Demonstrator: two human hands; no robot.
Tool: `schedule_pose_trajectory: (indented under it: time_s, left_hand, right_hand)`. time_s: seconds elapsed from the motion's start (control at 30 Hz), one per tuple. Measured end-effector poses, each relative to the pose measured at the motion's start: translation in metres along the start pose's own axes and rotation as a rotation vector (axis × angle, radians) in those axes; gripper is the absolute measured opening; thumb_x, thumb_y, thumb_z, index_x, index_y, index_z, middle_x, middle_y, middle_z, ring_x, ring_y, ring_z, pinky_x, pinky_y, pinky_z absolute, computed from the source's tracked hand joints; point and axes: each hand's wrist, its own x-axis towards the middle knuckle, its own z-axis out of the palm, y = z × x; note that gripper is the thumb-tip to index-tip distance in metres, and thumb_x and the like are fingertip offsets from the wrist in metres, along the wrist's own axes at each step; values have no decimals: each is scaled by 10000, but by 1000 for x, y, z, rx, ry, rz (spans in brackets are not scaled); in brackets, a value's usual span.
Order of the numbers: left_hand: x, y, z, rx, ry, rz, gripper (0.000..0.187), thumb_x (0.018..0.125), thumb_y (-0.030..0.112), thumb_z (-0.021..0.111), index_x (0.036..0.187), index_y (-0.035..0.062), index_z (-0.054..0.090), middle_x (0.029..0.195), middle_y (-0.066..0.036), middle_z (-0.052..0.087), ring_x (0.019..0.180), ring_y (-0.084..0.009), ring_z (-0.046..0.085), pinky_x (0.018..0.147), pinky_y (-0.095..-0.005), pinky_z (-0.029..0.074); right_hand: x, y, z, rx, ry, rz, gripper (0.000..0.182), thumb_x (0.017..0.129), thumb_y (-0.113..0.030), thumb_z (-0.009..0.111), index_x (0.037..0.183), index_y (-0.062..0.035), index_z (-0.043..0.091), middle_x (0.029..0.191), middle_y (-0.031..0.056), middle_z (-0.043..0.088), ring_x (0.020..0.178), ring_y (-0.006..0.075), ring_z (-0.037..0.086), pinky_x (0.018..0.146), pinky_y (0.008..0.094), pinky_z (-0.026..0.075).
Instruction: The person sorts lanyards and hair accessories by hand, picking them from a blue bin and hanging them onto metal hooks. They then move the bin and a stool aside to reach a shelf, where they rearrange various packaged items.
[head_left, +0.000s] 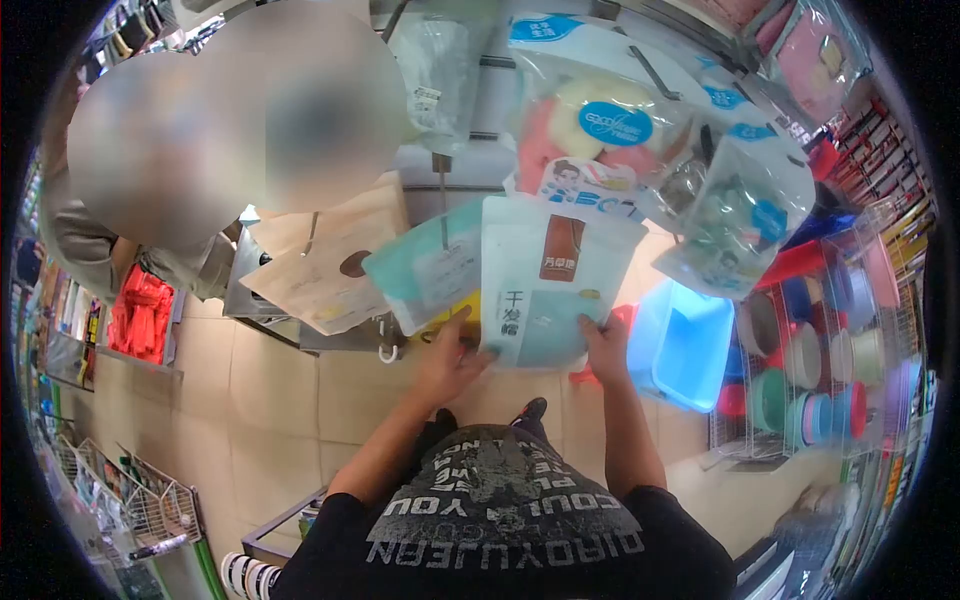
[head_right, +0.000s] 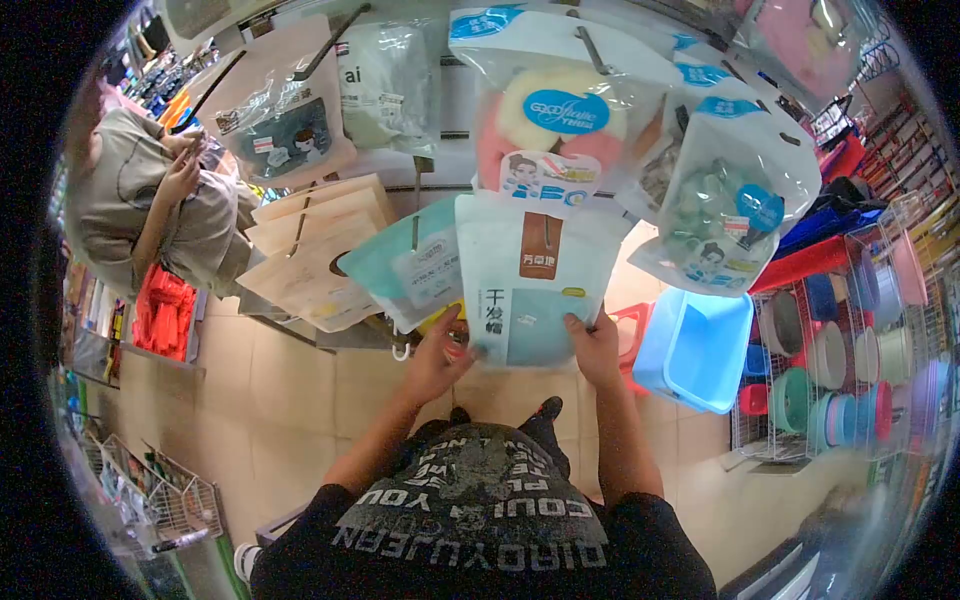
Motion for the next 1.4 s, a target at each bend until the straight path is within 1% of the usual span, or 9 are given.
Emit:
schedule_pose_trajectory:
  time_s: [0.27, 0.7, 0.8, 0.87, 0.97, 1.1, 1.27, 1.33, 1.4]
  left_hand:
    - [-5, 9, 13, -412, -223, 23, 457, 814, 28, 623, 1219, -16, 416, 1107, -109, 556, 1020, -195, 561, 846, -323, 466]
    - [-32, 32, -2, -336, -351, -37, 403, 788, 7, 639, 1165, 15, 495, 1053, -126, 592, 976, -184, 578, 831, -326, 483]
    - [-40, 17, 9, -188, -396, 111, 396, 789, -9, 621, 1165, 25, 502, 1061, -137, 590, 976, -179, 577, 807, -328, 489]
    - [-45, 14, 14, -375, -386, -223, 455, 793, -12, 602, 1222, 29, 457, 1116, -138, 565, 1029, -191, 555, 834, -340, 470]
    - [-47, 1, 25, -546, -292, -163, 543, 797, -11, 587, 1296, 46, 383, 1180, -130, 530, 1081, -209, 526, 876, -349, 443]
    - [-54, -19, 6, -270, -279, -212, 605, 800, -17, 573, 1343, 59, 316, 1207, -116, 512, 1111, -225, 508, 907, -340, 419]
    - [-62, -52, -16, -328, -88, -169, 503, 802, -39, 536, 1272, 50, 381, 1120, -89, 532, 1039, -199, 523, 860, -321, 430]
    - [-62, -63, -30, -283, -34, -115, 462, 802, -41, 529, 1236, 47, 397, 1086, -80, 532, 1015, -193, 520, 848, -318, 430]
    - [-56, -73, -42, -236, 25, -58, 421, 802, -44, 521, 1199, 44, 413, 1052, -71, 531, 991, -187, 516, 837, -315, 429]
  right_hand:
    - [-21, -3, -7, 172, -78, 73, 321, 835, -83, 596, 1136, 14, 535, 1062, 68, 594, 962, 163, 554, 851, 325, 449]
    - [-57, 15, -36, 242, -255, 112, 492, 749, -10, 644, 1214, -19, 484, 1121, 60, 575, 1038, 180, 529, 929, 354, 415]
    - [-71, 3, -49, -38, -426, 111, 614, 718, -24, 689, 1268, -32, 417, 1182, 89, 534, 1055, 206, 519, 953, 376, 403]
    - [-75, 18, -53, -118, -494, 251, 606, 715, -54, 706, 1255, -33, 433, 1174, 110, 543, 1028, 208, 531, 946, 363, 410]
    - [-87, 74, -56, -165, -316, 72, 529, 721, -75, 705, 1204, -24, 494, 1113, 114, 582, 961, 208, 563, 911, 343, 431]
    - [-102, 112, -71, 88, -279, 405, 377, 745, -77, 679, 1096, 14, 579, 1009, 99, 624, 905, 207, 593, 849, 331, 455]
    - [-105, 143, -126, 541, 270, 495, 351, 818, -99, 588, 1142, 18, 525, 1023, 99, 595, 881, 215, 594, 777, 371, 495]
    - [-87, 128, -159, 308, 546, 546, 356, 828, -125, 577, 1144, 26, 512, 1032, 107, 594, 898, 219, 588, 799, 375, 487]
    - [-66, 146, -213, 93, 713, 263, 377, 830, -148, 574, 1151, 37, 506, 1044, 119, 599, 912, 227, 588, 811, 365, 481]
